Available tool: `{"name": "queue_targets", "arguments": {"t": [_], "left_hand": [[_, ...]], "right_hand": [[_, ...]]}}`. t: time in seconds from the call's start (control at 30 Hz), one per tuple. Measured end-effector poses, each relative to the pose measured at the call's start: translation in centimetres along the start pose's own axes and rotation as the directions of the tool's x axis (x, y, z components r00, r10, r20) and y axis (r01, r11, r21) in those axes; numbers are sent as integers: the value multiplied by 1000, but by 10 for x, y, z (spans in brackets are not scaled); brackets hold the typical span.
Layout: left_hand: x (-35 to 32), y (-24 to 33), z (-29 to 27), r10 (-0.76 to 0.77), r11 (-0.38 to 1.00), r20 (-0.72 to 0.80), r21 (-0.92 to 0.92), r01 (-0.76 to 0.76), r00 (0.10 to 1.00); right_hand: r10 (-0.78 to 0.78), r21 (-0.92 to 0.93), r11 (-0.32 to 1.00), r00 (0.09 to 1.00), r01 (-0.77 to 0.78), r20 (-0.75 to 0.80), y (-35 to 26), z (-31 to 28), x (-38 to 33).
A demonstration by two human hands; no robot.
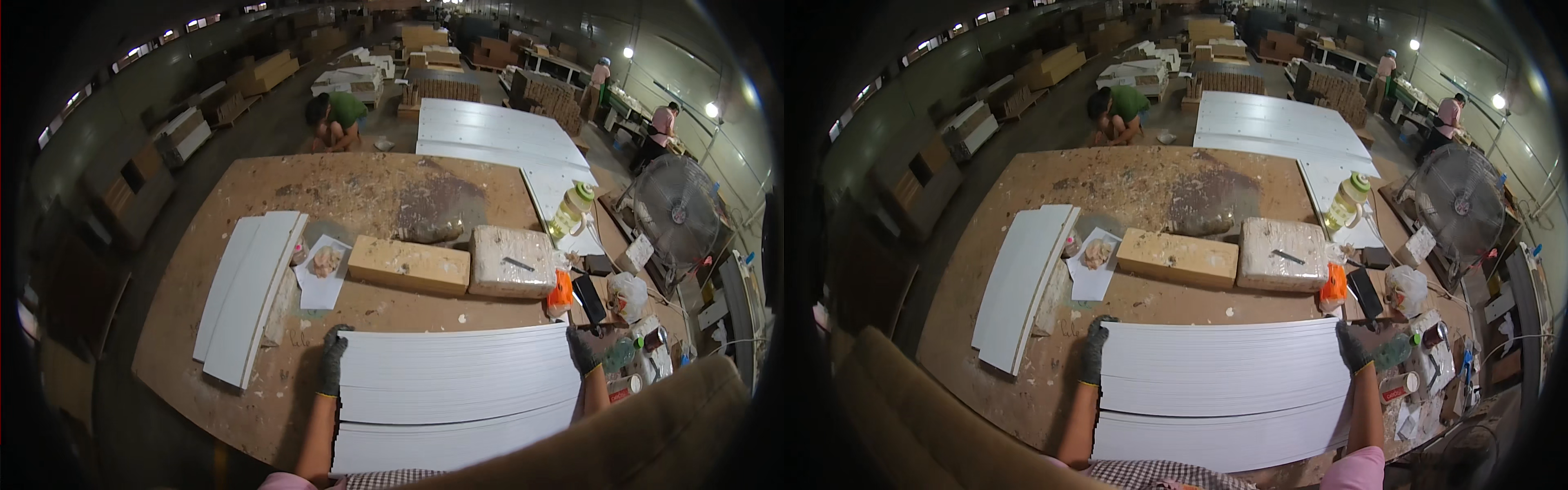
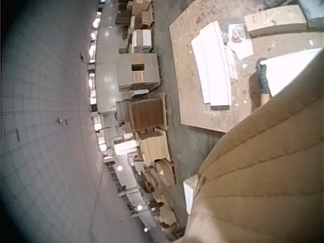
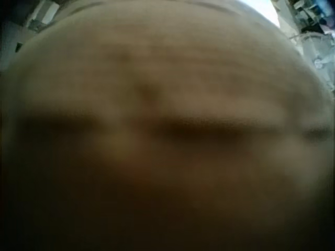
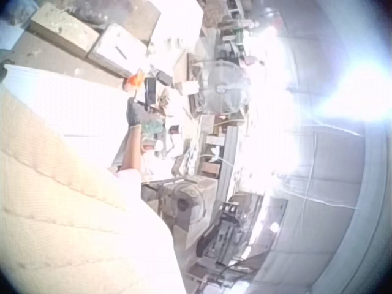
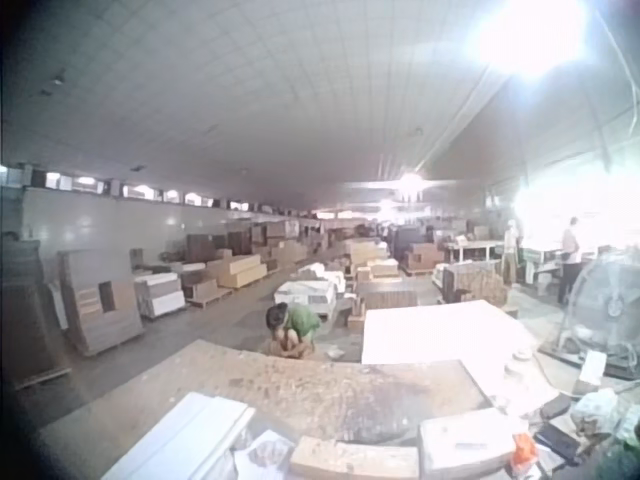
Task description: The person wipes a stack of white grooved panels with a cloth, scrapes the grooves using a small blade, and wipes them down again. The person then separates and rearranges the panels on the table before wiping the surfaces with a cloth.
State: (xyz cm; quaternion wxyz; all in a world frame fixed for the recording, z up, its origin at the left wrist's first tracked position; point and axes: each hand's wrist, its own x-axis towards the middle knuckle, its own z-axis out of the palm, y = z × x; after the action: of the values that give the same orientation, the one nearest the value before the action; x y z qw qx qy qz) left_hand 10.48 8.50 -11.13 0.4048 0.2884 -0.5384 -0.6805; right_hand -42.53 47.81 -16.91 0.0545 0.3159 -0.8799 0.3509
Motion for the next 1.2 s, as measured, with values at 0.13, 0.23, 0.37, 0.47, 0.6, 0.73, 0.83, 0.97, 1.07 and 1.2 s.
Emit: {"name": "queue_targets", "arguments": {"t": [0.13, 0.23, 0.37, 0.47, 0.6, 0.73, 0.83, 0.97, 1.07, 1.2], "left_hand": [[5, 2, 4, 10, 1000, -104, -17, -12, 995], [29, -22, 10, -74, 993, -35, -97, 70, 997], [44, 18, -48, -120, 960, 28, 258, 109, 992], [88, 15, -40, -290, 915, 190, 344, 213, 938], [137, 11, -44, -349, 768, 461, 640, -33, 816], [149, 13, -4, -675, 706, 532, 667, 239, 512], [127, 2, 27, -380, 925, 817, 325, 198, 435], [129, -7, -9, -473, 869, 820, 372, 327, 323], [123, -8, -21, -505, 863, 783, 447, 236, 363], [91, -5, -20, -607, 791, 679, 472, 388, 412]], "right_hand": [[-264, 95, 965, 907, 246, 327, 80, 29, -8], [-423, 312, 889, 862, 335, 280, 108, -10, -8], [197, 396, 815, 845, -423, 498, -137, -79, -26], [134, 319, 939, 991, -133, 18, -146, -140, -91], [382, 91, 920, 817, -381, -433, -145, -136, -218], [805, 857, 294, 593, -423, 16, -209, -87, -291], [256, 220, 947, 963, -234, -79, -150, -38, -340], [32, -280, 960, 992, 5, 126, -136, -17, -357], [23, -316, 949, 994, 11, 103, -142, -20, -347], [327, -177, 943, 888, -282, 323, -188, -48, -316]]}}
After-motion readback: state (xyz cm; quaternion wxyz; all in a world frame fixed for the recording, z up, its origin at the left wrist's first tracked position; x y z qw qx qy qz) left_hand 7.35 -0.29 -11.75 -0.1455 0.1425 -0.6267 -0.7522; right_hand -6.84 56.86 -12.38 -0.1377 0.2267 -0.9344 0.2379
